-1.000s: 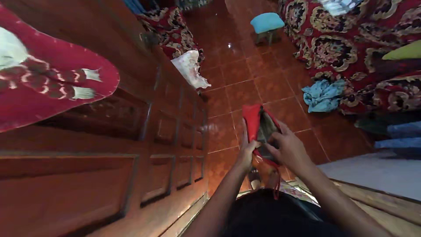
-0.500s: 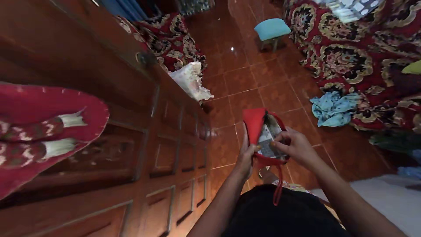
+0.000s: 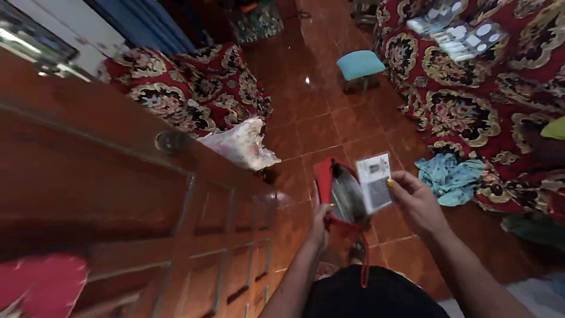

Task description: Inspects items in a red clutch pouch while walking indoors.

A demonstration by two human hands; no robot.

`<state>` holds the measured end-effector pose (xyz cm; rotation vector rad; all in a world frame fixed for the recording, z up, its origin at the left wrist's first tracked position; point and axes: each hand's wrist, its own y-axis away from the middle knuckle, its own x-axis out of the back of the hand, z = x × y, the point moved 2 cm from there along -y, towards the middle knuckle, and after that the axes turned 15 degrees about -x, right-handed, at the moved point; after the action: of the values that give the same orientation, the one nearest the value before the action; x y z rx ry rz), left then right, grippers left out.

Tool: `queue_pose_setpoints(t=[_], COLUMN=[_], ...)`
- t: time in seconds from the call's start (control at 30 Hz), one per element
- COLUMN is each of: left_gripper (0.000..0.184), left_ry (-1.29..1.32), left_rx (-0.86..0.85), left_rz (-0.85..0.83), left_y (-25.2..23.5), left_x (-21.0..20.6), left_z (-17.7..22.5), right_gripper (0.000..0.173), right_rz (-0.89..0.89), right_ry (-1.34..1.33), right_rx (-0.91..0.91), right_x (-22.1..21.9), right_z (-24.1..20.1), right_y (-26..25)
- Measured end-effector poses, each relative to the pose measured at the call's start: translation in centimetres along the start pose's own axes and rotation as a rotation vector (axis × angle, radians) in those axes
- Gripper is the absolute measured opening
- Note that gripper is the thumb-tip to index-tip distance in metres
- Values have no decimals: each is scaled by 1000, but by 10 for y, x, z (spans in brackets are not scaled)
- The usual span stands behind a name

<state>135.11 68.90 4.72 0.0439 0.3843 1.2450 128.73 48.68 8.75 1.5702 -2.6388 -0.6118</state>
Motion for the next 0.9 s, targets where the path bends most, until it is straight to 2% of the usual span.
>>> queue_pose_setpoints(t=[0.07, 0.1, 0.17, 0.23, 0.37, 0.53, 0.63, 0.67, 0.73, 0.77, 0.8, 0.83, 0.87, 0.9], left_gripper=[35, 23, 26, 30, 34, 35, 38, 42, 42, 41, 42, 46, 44, 43], left_ry=[90, 133, 198, 232, 295, 325, 326, 336, 342, 369, 450, 523, 524, 461], left_rx=[30, 43, 36, 12, -63, -100, -96, -120, -257, -346, -394, -372, -342, -305], left_rz=[123, 156, 191, 169, 161, 169, 155, 141, 50, -53, -144, -209, -186, -95], left_y=[-21, -34, -65, -100, -178, -276, -326, -341, -373, -391, -414, -434, -450, -465], left_x=[2, 4, 13, 24, 44, 65, 68, 69, 74, 78, 80, 79, 75, 68], left_z=[8, 12, 16, 20, 49, 98, 133, 141, 156, 160, 160, 163, 169, 177], right_gripper=[30, 34, 46, 43, 40, 48, 43, 34, 18, 21, 24, 25, 26, 25], right_rz=[-223, -369, -630, -742, -897, -973, -902, -771, -460, -416, -422, -453, -483, -496], right_ry=[-474, -761, -1058, -1169, -1194, -1184, -1008, -834, -285, -54, 80, 143, 171, 188], right_rx=[-297, -405, -511, -550, -528, -468, -346, -299, -205, -173, -161, -175, -205, -241], right_x=[-3, -4, -14, -28, -62, -107, -124, -128, -136, -139, -142, -144, -147, -152], right_z=[-6, -3, -2, -7, -31, -67, -79, -83, -99, -105, -110, -113, -114, -118], right_y=[-27, -42, -76, -105, -172, -251, -292, -303, -327, -342, -358, -376, -394, -413])
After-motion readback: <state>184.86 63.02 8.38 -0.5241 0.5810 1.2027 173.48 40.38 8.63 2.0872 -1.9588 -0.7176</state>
